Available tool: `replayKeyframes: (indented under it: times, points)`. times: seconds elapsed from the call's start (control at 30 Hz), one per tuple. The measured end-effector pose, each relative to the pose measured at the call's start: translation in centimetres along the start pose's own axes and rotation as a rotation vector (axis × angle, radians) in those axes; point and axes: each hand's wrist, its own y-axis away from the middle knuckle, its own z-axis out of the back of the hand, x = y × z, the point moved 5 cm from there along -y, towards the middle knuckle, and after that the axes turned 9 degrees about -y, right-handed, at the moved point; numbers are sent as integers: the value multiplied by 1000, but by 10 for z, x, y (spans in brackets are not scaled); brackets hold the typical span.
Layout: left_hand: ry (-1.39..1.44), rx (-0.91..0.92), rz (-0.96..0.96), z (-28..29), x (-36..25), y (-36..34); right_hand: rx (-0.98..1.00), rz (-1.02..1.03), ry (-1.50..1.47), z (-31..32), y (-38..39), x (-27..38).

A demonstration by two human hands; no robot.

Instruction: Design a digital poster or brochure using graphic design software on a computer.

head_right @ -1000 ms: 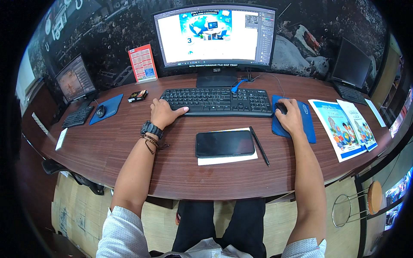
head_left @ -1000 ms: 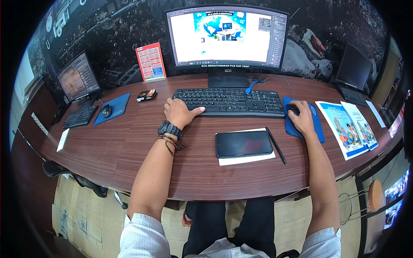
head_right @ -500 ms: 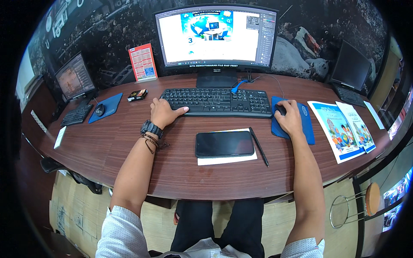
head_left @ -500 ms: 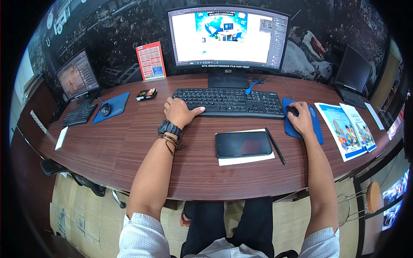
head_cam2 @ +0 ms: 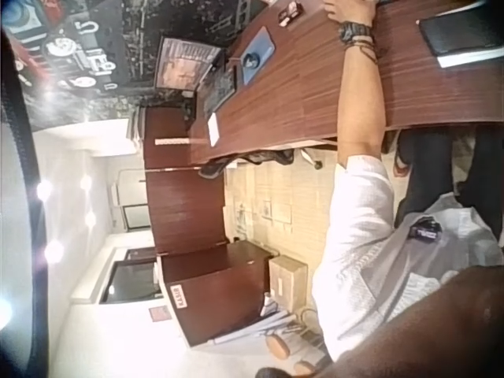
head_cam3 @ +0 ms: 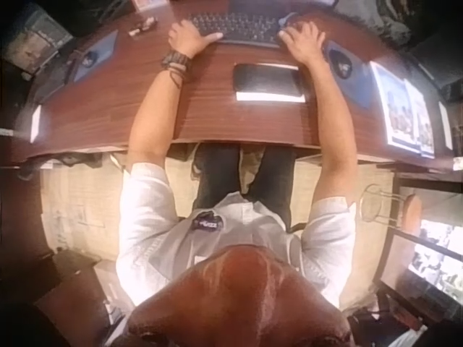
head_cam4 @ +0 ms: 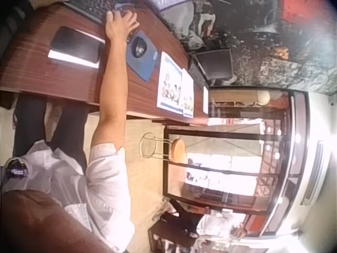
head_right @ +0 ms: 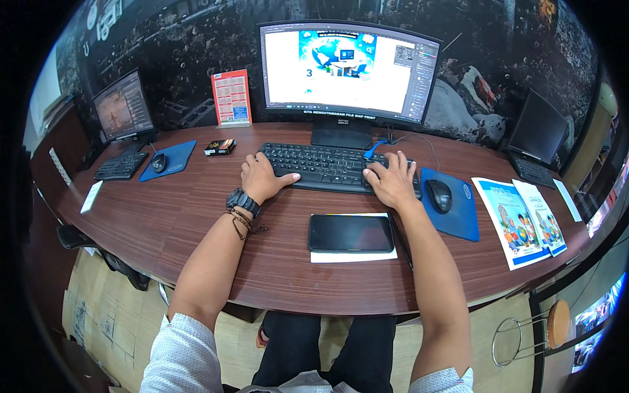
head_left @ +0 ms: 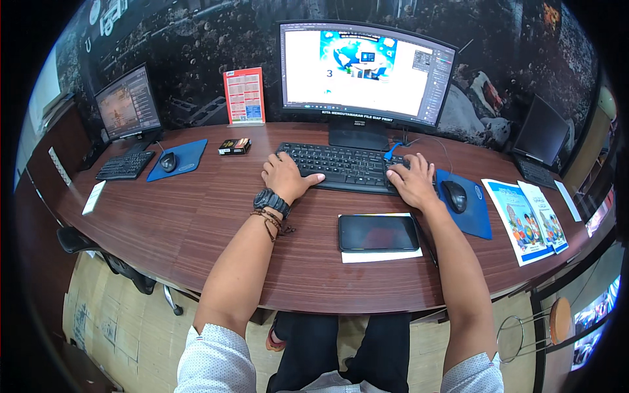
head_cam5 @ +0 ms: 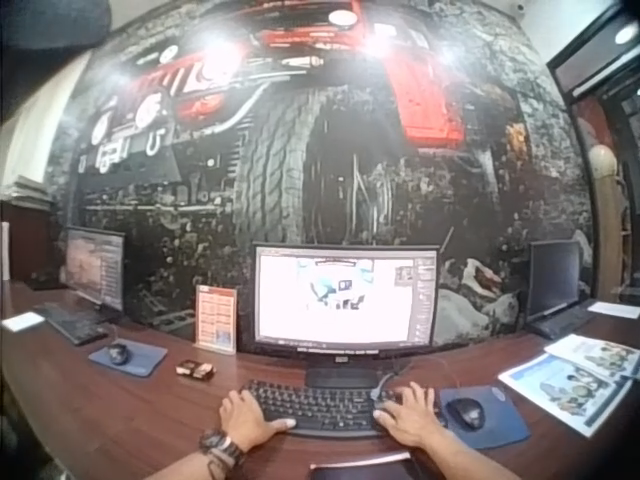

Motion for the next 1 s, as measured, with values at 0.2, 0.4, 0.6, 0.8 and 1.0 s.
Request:
replayKeyframes:
  times: [0.2, 0.4, 0.6, 0.8, 1.0]
  points:
    - [17, 3, -7, 3, -3, 1, -251, 130, -38, 53, 23, -45]
    - [-6, 21, -3, 0, 2, -1, -366, -47, -109, 68, 66, -95]
    - [-7, 21, -12, -1, 1, -1, -272, -129, -202, 63, 65, -105]
    - [-23, 1, -27, 3, -2, 2, -270, -190, -161, 63, 62, -109]
    - [116, -133, -81, 2, 5, -4, -276, -179, -233, 59, 65, -108]
